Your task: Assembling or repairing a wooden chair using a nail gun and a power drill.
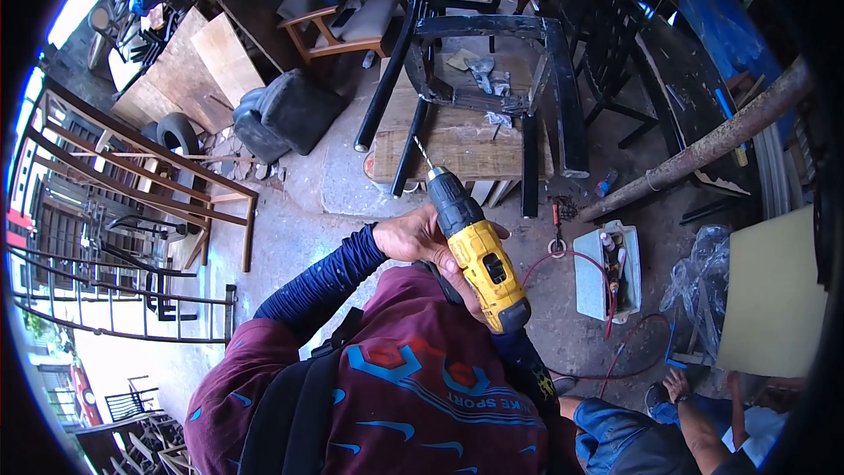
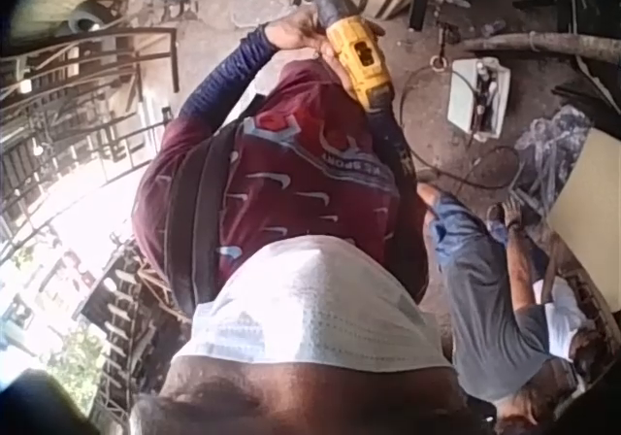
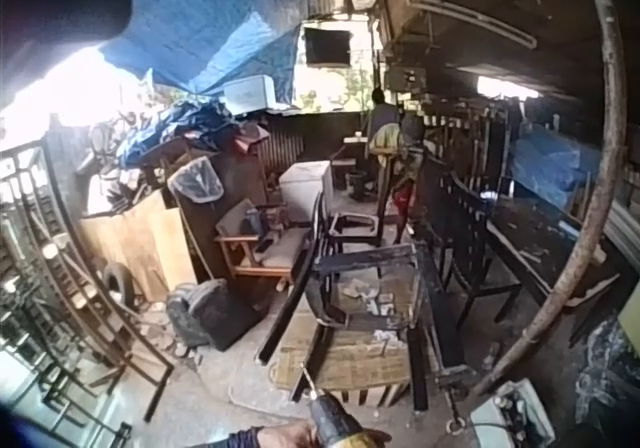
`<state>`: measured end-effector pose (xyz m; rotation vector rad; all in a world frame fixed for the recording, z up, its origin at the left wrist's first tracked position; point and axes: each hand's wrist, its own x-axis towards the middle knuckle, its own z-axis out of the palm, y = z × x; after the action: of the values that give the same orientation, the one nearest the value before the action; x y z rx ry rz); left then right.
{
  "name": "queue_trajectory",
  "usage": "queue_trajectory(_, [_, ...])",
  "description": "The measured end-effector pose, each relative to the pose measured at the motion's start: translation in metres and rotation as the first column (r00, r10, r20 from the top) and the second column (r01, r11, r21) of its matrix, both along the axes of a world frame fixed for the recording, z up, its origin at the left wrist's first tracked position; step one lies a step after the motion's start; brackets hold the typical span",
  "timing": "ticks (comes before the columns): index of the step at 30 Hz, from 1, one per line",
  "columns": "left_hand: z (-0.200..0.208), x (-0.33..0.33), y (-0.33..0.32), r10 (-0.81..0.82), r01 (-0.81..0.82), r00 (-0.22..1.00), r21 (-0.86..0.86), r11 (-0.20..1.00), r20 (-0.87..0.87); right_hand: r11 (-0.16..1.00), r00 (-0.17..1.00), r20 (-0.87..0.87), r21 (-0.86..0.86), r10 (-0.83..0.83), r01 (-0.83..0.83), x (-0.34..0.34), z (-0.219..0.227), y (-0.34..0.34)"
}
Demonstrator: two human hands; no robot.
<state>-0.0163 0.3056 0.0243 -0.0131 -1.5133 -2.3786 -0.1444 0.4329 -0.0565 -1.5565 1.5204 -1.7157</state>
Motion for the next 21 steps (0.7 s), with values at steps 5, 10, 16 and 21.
queue_trajectory(5, [-0.01, 0.013, 0.001, -0.074, 0.084, 0.996, -0.219, 0.972, 0.05, 0.985, 0.962, 0.249, 0.102, 0.108, -0.137, -0.003, -0.001, 0.017])
queue_trajectory(10, [-0.025, 0.016, 0.002, -0.136, 0.153, 0.984, -0.171, 0.973, 0.112, 0.949, 0.856, 0.49, 0.157, 0.164, -0.272, -0.01, -0.002, 0.007])
queue_trajectory(16, [-0.017, 0.002, 0.002, -0.085, 0.091, 0.996, -0.163, 0.982, 0.041, 0.882, 0.662, 0.726, 0.171, 0.188, -0.438, -0.005, -0.001, 0.0])
queue_trajectory(21, [-0.006, 0.004, 0.0, -0.087, 0.093, 0.992, -0.063, 0.994, 0.089, 0.813, 0.462, 0.873, 0.151, 0.157, -0.562, -0.009, -0.001, -0.004])
